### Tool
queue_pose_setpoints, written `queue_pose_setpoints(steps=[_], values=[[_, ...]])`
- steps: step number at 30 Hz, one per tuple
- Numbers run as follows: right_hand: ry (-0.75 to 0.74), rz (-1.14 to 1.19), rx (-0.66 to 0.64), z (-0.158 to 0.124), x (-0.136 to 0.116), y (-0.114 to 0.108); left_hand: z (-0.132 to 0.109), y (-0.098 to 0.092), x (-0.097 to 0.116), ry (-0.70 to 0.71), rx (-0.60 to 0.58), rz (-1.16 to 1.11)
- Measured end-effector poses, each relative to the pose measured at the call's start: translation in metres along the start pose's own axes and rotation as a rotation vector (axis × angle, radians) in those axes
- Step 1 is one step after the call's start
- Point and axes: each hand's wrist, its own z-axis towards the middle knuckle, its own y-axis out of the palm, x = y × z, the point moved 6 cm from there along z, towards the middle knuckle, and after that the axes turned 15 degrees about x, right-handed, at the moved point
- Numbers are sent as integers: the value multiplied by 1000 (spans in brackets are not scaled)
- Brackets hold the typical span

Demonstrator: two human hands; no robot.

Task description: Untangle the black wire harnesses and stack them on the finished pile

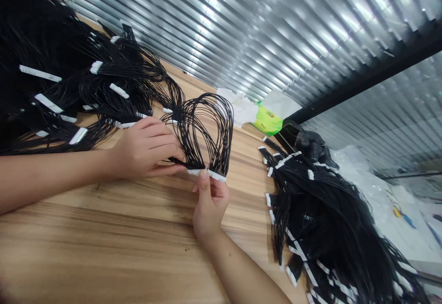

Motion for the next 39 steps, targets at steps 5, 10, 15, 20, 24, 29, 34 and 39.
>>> queue_pose_setpoints(steps=[5,10,15,20,24,29,34,39], values=[[2,27,-21,-1,-1,0,-1,-2,0,-38,49,-75],[10,51,-27,0,0,1,-2,0,2,-27,32,-71],[9,23,-37,0,1,1,-4,2,2,25,-28,-47],[14,7,-47,0,2,1,-2,1,3,79,-26,-4],[32,29,-50,0,3,2,-1,-2,3,82,16,-17],[89,84,-61,2,7,3,-1,-6,1,69,59,-47],[125,131,-70,3,9,4,-3,-3,2,127,0,-4],[118,123,-69,3,8,4,-2,-2,2,143,-19,11]])
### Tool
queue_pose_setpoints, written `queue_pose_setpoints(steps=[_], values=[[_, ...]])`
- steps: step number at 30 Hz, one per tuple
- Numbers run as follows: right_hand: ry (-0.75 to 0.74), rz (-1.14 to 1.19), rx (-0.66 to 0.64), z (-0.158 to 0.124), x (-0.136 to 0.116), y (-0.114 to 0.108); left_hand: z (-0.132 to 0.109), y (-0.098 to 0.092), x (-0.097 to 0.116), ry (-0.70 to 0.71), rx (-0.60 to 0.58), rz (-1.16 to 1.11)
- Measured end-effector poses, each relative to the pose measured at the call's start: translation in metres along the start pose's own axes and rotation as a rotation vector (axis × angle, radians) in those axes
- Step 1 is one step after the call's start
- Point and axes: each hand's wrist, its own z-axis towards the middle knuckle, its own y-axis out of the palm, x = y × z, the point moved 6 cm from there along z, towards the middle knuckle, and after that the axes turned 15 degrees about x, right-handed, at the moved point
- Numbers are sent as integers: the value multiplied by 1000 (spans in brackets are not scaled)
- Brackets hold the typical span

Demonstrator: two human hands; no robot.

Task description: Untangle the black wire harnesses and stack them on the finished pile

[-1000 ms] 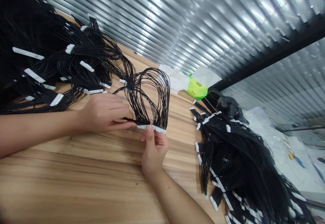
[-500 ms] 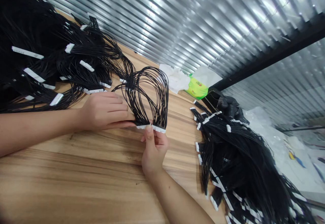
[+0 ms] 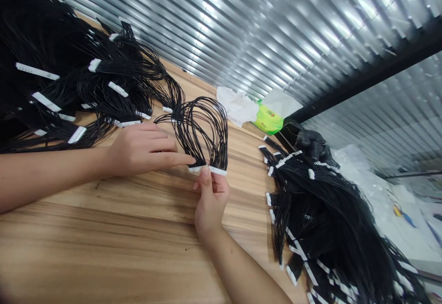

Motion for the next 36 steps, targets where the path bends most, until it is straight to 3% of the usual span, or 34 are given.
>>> queue_pose_setpoints(steps=[18,24,36], values=[[-117,-105,20,-2,-7,-2,4,-3,-1,-88,58,0],[-140,-153,25,-3,-9,-2,2,0,-4,-140,24,-25],[-172,-138,24,-6,-11,-2,1,1,0,-78,40,-60]])
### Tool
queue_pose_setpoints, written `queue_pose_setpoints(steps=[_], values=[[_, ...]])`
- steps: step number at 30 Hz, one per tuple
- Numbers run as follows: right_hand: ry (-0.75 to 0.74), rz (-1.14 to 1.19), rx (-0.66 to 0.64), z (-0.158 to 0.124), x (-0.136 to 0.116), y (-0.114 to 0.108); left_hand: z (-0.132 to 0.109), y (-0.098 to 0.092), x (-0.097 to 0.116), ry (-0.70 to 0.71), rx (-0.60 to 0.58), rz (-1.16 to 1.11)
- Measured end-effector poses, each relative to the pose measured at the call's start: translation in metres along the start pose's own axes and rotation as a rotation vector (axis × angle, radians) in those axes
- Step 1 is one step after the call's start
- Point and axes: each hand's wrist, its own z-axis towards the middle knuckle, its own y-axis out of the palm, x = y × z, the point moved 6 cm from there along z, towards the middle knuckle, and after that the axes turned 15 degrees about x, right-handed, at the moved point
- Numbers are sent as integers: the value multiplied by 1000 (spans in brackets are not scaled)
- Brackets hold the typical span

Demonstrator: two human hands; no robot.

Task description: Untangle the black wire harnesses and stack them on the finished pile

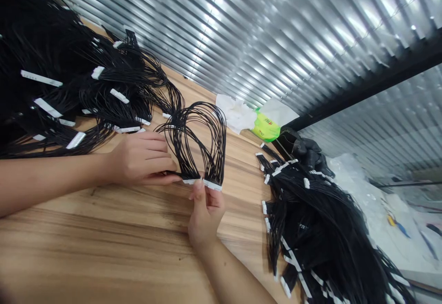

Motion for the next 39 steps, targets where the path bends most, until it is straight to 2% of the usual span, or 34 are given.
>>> queue_pose_setpoints(steps=[11,17,26,31,36,39], values=[[-9,-5,-20,-2,0,-1,-5,4,3,-36,-47,-56],[-16,-22,-12,-2,-2,0,-5,1,2,-9,-64,-81],[-4,13,-17,-3,-3,0,1,-6,5,49,37,-1],[12,60,-36,-3,-3,1,-2,-5,4,64,38,45],[51,55,-19,0,0,0,-2,-3,0,10,-2,39],[96,47,-11,2,4,0,0,-5,0,42,18,29]])
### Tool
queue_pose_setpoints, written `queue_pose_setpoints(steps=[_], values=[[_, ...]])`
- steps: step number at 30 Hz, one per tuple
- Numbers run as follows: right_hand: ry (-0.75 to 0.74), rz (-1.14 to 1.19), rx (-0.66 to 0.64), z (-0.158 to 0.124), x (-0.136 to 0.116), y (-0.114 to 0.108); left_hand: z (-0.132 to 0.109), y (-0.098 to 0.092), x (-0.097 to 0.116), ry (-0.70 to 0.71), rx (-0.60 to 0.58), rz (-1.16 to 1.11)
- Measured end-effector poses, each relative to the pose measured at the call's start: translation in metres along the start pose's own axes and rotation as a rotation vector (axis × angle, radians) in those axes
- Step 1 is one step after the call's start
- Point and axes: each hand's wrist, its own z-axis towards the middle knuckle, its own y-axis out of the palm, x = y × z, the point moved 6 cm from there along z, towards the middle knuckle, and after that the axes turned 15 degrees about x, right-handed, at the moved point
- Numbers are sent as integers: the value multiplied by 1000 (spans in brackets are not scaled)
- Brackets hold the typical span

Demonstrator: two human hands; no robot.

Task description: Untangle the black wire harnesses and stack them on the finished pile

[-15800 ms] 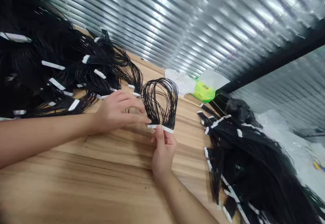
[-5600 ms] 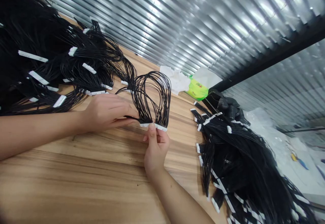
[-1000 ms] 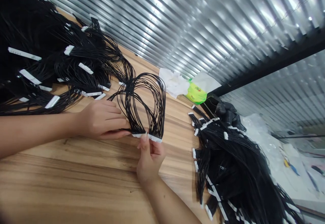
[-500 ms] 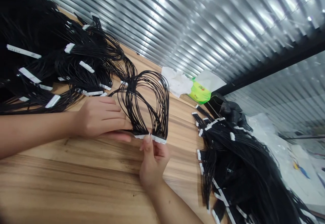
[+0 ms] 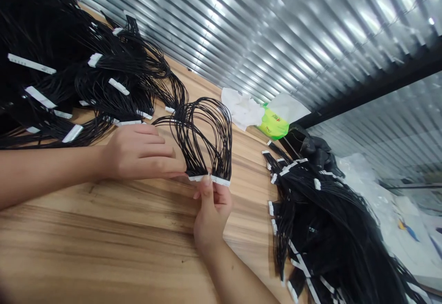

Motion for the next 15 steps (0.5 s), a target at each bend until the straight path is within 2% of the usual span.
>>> queue_pose_setpoints(steps=[8,15], values=[[33,3,-12,1,3,0,2,2,0,53,-44,39],[13,-40,-5,4,6,0,-1,9,0,21,-76,69]])
